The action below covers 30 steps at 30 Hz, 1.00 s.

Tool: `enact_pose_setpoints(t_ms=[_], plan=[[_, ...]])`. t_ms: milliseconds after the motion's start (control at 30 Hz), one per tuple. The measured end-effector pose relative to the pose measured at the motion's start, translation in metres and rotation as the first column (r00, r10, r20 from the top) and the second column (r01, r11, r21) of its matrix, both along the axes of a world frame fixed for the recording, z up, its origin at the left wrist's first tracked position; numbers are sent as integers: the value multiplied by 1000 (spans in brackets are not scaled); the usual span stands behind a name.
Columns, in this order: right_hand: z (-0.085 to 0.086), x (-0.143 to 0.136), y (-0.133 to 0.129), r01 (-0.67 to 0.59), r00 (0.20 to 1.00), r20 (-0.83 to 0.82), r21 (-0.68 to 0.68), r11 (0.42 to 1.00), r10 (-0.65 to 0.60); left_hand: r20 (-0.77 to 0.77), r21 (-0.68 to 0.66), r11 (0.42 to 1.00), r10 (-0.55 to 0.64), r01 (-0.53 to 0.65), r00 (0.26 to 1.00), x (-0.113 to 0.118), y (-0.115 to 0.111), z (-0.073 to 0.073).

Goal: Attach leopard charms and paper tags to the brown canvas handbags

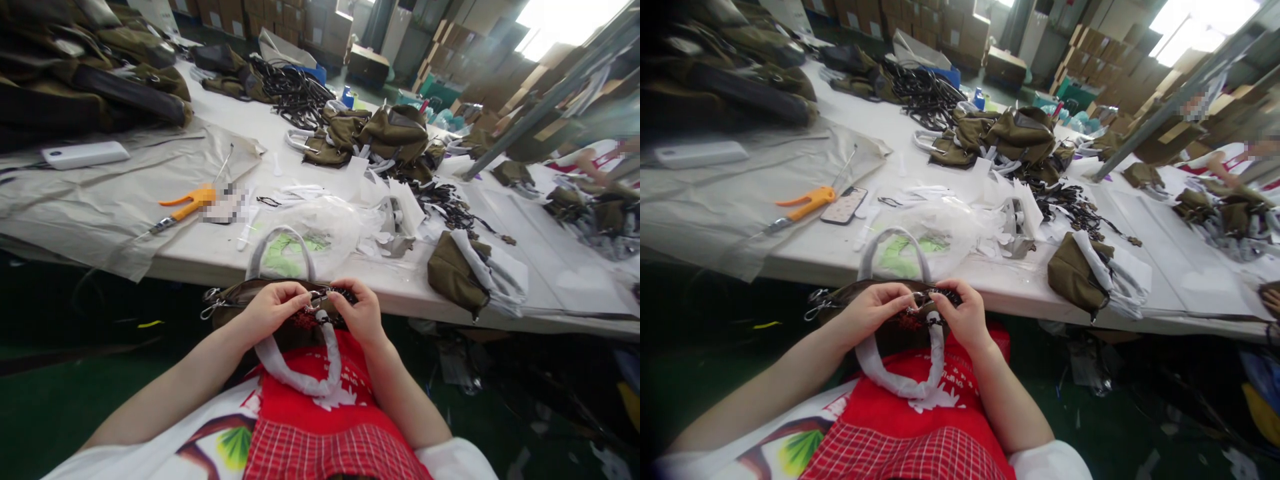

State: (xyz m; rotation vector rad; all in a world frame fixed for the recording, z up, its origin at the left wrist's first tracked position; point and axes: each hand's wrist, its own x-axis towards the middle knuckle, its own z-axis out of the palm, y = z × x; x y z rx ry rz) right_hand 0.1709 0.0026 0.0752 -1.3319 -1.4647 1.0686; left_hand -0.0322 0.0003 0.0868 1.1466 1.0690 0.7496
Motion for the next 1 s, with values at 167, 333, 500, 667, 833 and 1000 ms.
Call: enact_pose_setpoints(t_ms=[167, 333, 500, 667, 833, 1000], plan=[[0, -6, 3, -33, 998, 48, 59, 998, 31, 52, -32, 997, -65, 66, 997, 3, -1, -4], [0, -5, 5, -83, 985, 161, 140, 987, 60, 53, -56, 996, 79, -76, 995, 5, -2, 4], [-5, -3, 7, -28, 981, 194, 218, 976, -15, 90, -129, 981, 157, -145, 983, 4, 0, 6], [6, -4, 3, -32, 971, 233, 323, 946, -46, 192, -234, 961, 196, -149, 962, 6, 0, 2], [16, -9, -5, -219, 969, 158, 189, 957, 190, 211, -222, 960, 216, -168, 953, 7, 0, -2], [12, -18, -7, -187, 982, 36, 87, 978, 185, 114, -107, 983, 160, -148, 981, 7, -2, -6]])
